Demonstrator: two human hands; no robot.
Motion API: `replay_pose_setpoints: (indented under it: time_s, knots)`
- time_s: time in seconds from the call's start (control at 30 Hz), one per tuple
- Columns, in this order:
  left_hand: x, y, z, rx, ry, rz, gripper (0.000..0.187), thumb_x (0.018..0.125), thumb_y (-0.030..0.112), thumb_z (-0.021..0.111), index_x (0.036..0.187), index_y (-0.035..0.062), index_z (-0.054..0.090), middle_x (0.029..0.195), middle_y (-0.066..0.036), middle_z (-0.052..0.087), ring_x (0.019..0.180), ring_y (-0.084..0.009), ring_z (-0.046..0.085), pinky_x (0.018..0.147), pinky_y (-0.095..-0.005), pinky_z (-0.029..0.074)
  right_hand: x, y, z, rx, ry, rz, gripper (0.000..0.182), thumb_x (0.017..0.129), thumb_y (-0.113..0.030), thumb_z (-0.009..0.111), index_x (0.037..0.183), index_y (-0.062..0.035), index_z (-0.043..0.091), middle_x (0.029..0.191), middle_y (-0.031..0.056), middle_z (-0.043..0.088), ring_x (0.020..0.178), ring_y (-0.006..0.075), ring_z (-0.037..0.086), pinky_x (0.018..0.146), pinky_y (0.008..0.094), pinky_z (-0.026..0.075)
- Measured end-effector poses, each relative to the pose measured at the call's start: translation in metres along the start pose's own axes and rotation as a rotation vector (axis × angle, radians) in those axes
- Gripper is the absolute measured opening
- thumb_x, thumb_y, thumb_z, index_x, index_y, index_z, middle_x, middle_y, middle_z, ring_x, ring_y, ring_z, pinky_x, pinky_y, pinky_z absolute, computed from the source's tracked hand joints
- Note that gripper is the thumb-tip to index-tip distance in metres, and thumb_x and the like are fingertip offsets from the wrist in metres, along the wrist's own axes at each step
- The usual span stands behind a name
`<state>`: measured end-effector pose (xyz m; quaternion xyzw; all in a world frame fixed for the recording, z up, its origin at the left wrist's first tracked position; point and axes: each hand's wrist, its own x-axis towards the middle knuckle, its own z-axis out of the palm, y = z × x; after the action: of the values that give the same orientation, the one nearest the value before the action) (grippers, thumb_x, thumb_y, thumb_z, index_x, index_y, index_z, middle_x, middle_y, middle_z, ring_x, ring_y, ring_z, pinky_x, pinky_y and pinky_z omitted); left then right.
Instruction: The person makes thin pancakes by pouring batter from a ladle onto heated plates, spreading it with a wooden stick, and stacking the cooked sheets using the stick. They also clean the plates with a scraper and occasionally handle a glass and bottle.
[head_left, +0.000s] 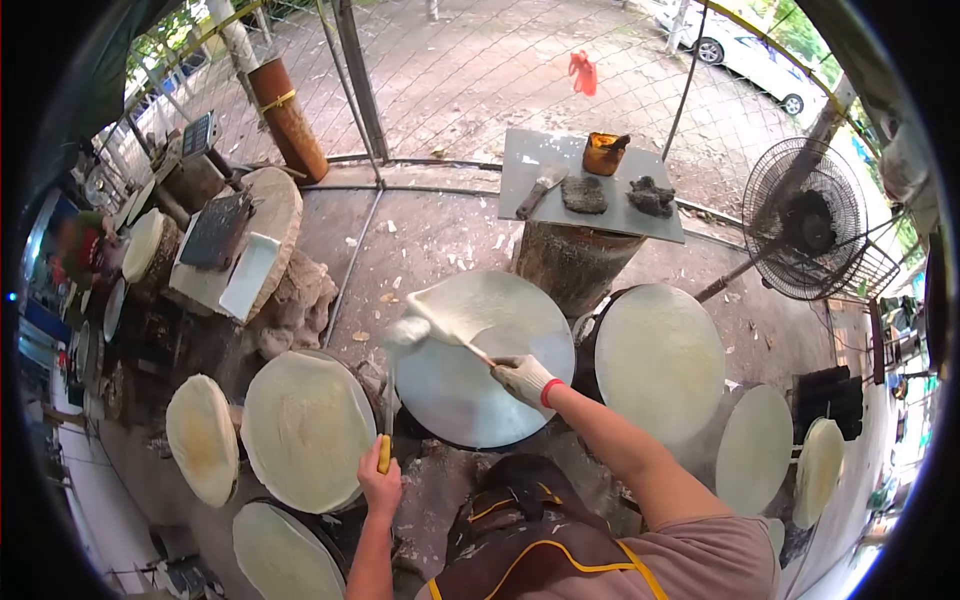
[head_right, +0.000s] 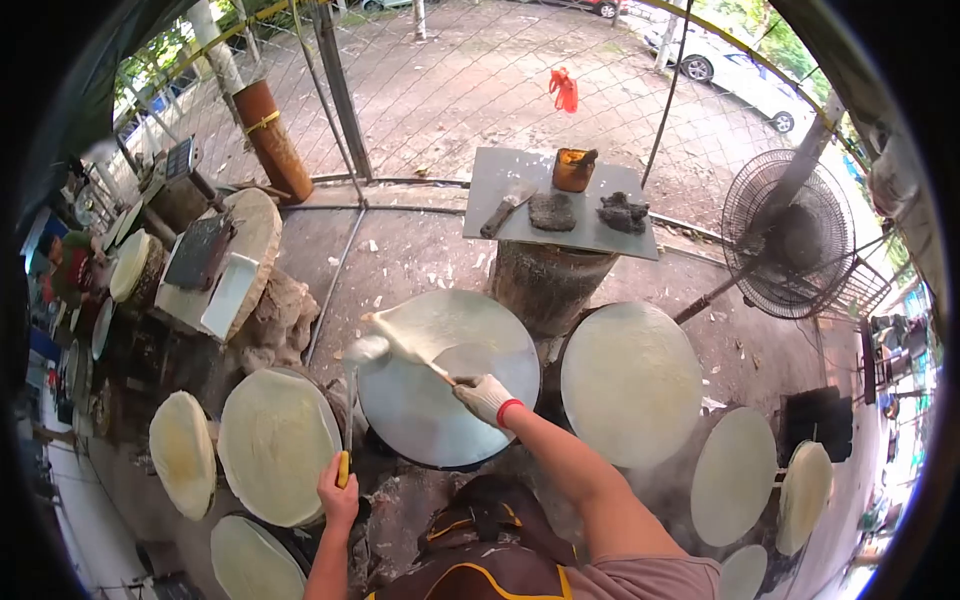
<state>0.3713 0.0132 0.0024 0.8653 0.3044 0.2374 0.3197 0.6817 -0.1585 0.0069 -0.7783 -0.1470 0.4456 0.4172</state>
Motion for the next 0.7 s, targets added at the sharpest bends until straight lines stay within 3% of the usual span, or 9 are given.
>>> replay_pose_setpoints:
  time_s: [0.07,0.13,0.2,0.23,0.37,0.47,0.53,0.6,0.7]
  knots:
    - [0.001,0.024,0.001,-0.273,0.035,-0.152,0.045,0.078,0.002,0.055,0.123,-0.0005,0.05,0.076,-0.008,0.051,0.063,-0.0187,0.051,0.056,-0.0316,0.044,0.01,0.021,-0.013,0.111,-0.178,0.057,0.039,0.082,-0.029,0.056,0.113,-0.007,0.063,0.078,0.0065,0.066,0.066,0.0141,0.056,0.064,0.0286,0.047]
    - [-0.001,0.068,-0.013,-0.643,-0.007,-0.507,0.042,0.081,0.002,0.053,0.123,-0.0025,0.048,0.073,-0.003,0.049,0.052,-0.0097,0.045,0.047,-0.0254,0.04,-0.003,0.015,-0.041,0.112,-0.015,0.005,0.038,0.082,-0.026,0.059,0.112,-0.0032,0.063,0.079,0.0037,0.064,0.067,0.0085,0.054,0.064,0.0252,0.046]
    - [-0.009,0.067,-0.008,-0.726,0.021,-0.552,0.041,0.083,0.003,0.052,0.124,-0.0012,0.046,0.069,-0.001,0.046,0.047,-0.0072,0.04,0.043,-0.0223,0.035,0.039,0.034,-0.041,0.421,0.152,-0.098,0.038,0.083,-0.026,0.058,0.113,-0.0026,0.063,0.077,0.0032,0.063,0.065,0.0079,0.054,0.06,0.0243,0.045]
    - [-0.013,0.068,-0.005,-0.767,0.032,-0.57,0.041,0.084,0.003,0.052,0.124,-0.0005,0.045,0.067,0.0,0.044,0.044,-0.006,0.037,0.04,-0.0208,0.033,0.048,0.03,-0.04,0.247,0.177,-0.12,0.032,0.084,-0.024,0.062,0.111,-0.0065,0.064,0.064,-0.0048,0.053,0.049,0.0031,0.043,0.044,0.0203,0.035]
    - [-0.027,0.099,-0.001,-0.962,0.112,-0.719,0.03,0.086,0.006,0.052,0.115,0.0024,0.046,0.065,0.001,0.042,0.043,-0.0057,0.037,0.039,-0.021,0.033,0.033,0.008,-0.032,0.101,-0.37,0.093,0.031,0.083,-0.027,0.064,0.11,-0.0116,0.065,0.062,-0.0027,0.053,0.045,0.0045,0.042,0.039,0.0206,0.032]
    - [-0.044,0.113,-0.01,-1.038,0.19,-0.773,0.025,0.087,0.006,0.052,0.11,0.0045,0.045,0.065,0.002,0.041,0.043,-0.0054,0.036,0.039,-0.0212,0.033,0.016,0.011,-0.066,0.047,-0.41,0.094,0.031,0.084,-0.025,0.059,0.11,-0.0076,0.065,0.065,-0.0028,0.055,0.052,0.005,0.046,0.046,0.0206,0.037]
    - [-0.059,0.121,-0.014,-1.059,0.251,-0.799,0.023,0.087,0.007,0.053,0.109,0.0057,0.045,0.065,0.001,0.041,0.042,-0.0055,0.035,0.039,-0.0212,0.033,0.031,-0.003,-0.081,0.107,-0.335,0.002,0.032,0.085,-0.027,0.062,0.107,-0.0037,0.065,0.064,-0.005,0.052,0.05,0.0039,0.043,0.043,0.0221,0.035]
    - [-0.076,0.118,-0.014,-1.069,0.3,-0.79,0.023,0.087,0.008,0.053,0.109,0.0059,0.046,0.064,0.0,0.041,0.039,-0.0067,0.036,0.036,-0.0223,0.033,0.073,0.007,-0.059,0.181,-0.223,0.022,0.025,0.086,-0.031,0.06,0.1,-0.0102,0.064,0.061,-0.0037,0.049,0.038,0.0039,0.035,0.035,0.0226,0.027]
    - [-0.1,0.121,-0.017,-1.075,0.361,-0.778,0.022,0.087,0.009,0.05,0.11,0.0052,0.048,0.065,-0.001,0.042,0.035,-0.0089,0.036,0.032,-0.0241,0.031,0.072,0.024,-0.062,-0.052,-0.68,0.102,0.025,0.087,-0.031,0.056,0.093,-0.0071,0.063,0.062,-0.0037,0.05,0.041,0.0051,0.036,0.037,0.0233,0.029]
